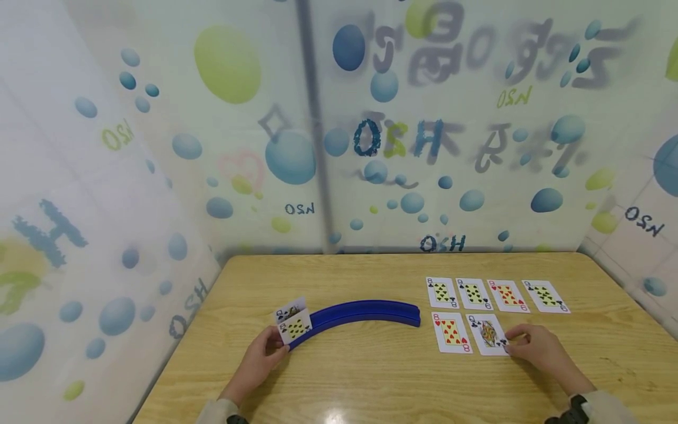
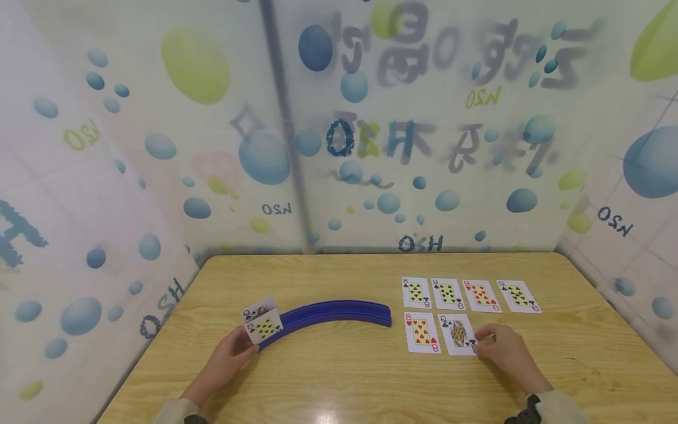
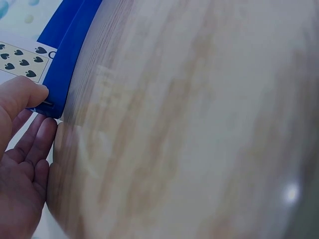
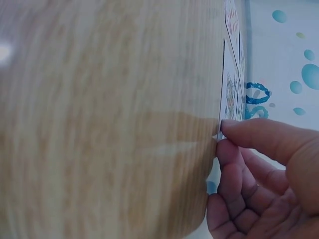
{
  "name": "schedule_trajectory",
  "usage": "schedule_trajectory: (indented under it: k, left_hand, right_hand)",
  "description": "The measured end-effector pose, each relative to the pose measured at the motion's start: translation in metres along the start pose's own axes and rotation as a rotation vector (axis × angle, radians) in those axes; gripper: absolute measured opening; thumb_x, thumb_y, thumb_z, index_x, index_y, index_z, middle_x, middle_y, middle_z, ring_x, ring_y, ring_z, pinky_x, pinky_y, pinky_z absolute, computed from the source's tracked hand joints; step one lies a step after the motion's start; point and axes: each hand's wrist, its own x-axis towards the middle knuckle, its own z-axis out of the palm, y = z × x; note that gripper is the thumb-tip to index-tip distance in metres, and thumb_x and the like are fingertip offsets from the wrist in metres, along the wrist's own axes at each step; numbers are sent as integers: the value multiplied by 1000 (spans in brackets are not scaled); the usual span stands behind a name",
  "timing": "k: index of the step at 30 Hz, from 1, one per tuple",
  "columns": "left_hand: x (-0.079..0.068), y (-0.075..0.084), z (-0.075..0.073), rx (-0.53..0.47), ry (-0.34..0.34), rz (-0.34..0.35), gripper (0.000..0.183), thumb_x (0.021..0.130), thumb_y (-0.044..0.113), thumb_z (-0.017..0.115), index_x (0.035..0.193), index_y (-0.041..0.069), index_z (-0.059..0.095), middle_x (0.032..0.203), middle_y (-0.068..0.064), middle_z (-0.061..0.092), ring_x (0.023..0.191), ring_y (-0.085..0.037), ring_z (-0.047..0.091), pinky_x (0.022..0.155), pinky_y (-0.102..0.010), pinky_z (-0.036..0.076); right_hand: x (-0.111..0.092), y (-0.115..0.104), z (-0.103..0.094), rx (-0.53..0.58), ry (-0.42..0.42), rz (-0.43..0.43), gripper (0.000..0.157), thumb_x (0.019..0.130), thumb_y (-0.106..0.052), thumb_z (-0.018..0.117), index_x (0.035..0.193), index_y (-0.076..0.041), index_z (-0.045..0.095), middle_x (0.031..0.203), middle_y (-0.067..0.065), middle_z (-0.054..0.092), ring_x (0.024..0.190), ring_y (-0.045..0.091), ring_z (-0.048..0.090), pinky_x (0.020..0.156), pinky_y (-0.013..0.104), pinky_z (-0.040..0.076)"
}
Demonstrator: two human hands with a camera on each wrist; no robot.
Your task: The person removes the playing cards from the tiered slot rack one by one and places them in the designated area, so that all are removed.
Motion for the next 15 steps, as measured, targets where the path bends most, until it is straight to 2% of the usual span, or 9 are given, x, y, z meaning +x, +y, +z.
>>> schedule_trajectory:
  k: [10,15]
  left_hand:
    - [-1,-2,0,7,21,46,25,81,-2,63,104,0,54,97,-6,58,89,-18,55,79,-34,47]
    - [0,-1,0,-10,9,15,25,82,-1,62,105,0,54,99,-7,57,91,-19,54,81,-34,46]
  right_hand:
    - [-1,1,1,-18,11,4,28,76,-13,70,95,6,63,75,4,59,66,15,50,58,31,40]
    - [-1,-1,1,-18,12,20,31,76,-15,70,96,7,62,78,6,61,68,16,52,59,31,42]
